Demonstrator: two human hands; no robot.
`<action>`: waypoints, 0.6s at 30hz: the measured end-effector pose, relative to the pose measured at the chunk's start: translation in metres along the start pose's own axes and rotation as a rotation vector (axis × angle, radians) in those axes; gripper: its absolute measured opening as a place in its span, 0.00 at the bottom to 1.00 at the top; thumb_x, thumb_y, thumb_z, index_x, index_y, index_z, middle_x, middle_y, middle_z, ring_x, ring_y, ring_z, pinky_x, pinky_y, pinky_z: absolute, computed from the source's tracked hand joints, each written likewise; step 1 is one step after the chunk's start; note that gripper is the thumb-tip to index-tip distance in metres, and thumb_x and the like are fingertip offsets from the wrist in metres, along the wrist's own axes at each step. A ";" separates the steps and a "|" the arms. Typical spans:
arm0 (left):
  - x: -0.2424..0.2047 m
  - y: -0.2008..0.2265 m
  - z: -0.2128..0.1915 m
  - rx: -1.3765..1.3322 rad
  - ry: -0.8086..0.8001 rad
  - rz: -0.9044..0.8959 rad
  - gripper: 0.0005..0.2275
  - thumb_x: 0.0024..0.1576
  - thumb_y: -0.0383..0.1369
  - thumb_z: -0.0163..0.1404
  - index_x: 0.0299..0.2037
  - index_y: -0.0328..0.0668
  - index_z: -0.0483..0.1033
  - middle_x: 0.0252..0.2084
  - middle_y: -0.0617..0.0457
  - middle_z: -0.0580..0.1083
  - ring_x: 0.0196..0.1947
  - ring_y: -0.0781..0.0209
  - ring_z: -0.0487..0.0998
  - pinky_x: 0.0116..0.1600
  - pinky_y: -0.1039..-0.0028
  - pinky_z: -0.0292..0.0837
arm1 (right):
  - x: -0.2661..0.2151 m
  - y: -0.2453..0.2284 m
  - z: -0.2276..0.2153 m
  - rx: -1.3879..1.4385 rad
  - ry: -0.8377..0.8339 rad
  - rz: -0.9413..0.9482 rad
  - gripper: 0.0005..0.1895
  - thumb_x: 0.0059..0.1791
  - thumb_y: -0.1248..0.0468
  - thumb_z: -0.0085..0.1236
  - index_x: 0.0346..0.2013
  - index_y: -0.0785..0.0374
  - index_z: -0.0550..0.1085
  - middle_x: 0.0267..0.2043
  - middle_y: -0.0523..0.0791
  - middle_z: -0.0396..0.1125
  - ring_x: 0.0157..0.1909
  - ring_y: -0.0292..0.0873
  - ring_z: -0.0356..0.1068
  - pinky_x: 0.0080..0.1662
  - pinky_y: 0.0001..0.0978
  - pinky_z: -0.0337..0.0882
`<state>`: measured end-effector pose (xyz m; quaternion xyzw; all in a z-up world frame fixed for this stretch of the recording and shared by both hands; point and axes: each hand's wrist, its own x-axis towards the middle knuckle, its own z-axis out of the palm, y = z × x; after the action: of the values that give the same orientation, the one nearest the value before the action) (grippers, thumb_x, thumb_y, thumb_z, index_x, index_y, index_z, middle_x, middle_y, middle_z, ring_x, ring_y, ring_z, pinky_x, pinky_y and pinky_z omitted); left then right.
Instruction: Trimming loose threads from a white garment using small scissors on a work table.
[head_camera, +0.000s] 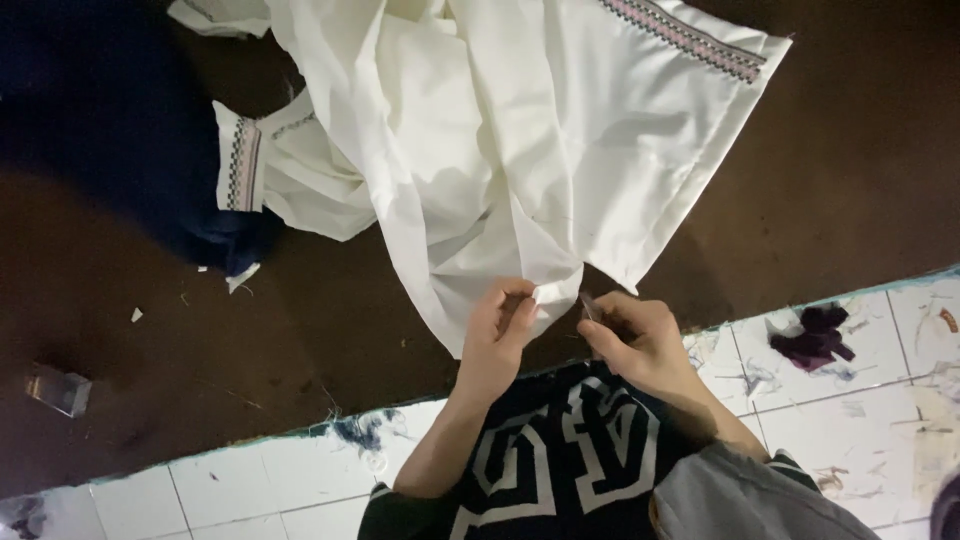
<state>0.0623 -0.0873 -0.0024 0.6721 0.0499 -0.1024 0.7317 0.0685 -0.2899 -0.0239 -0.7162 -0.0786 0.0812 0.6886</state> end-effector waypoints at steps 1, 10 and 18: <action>-0.002 0.001 -0.001 0.000 -0.002 -0.017 0.09 0.66 0.33 0.46 0.48 0.35 0.73 0.36 0.53 0.69 0.39 0.66 0.68 0.46 0.75 0.68 | -0.006 0.011 -0.003 -0.003 0.030 -0.002 0.09 0.46 0.65 0.65 0.27 0.68 0.76 0.10 0.45 0.66 0.10 0.35 0.66 0.17 0.21 0.64; -0.007 0.002 0.008 -0.003 0.010 0.033 0.08 0.67 0.31 0.46 0.48 0.32 0.75 0.40 0.45 0.73 0.45 0.59 0.73 0.53 0.65 0.70 | -0.008 -0.013 0.009 -0.277 0.012 -0.076 0.11 0.49 0.62 0.61 0.32 0.68 0.80 0.12 0.48 0.68 0.12 0.40 0.66 0.19 0.26 0.61; -0.012 0.005 0.006 -0.016 -0.003 0.028 0.08 0.66 0.31 0.47 0.48 0.35 0.75 0.41 0.47 0.73 0.46 0.60 0.74 0.54 0.66 0.71 | -0.013 -0.001 0.013 -0.538 0.064 -0.256 0.15 0.45 0.64 0.70 0.37 0.75 0.77 0.19 0.53 0.70 0.19 0.52 0.72 0.23 0.33 0.68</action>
<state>0.0518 -0.0918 0.0054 0.6667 0.0401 -0.0929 0.7385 0.0527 -0.2806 -0.0233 -0.8594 -0.1650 -0.0525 0.4811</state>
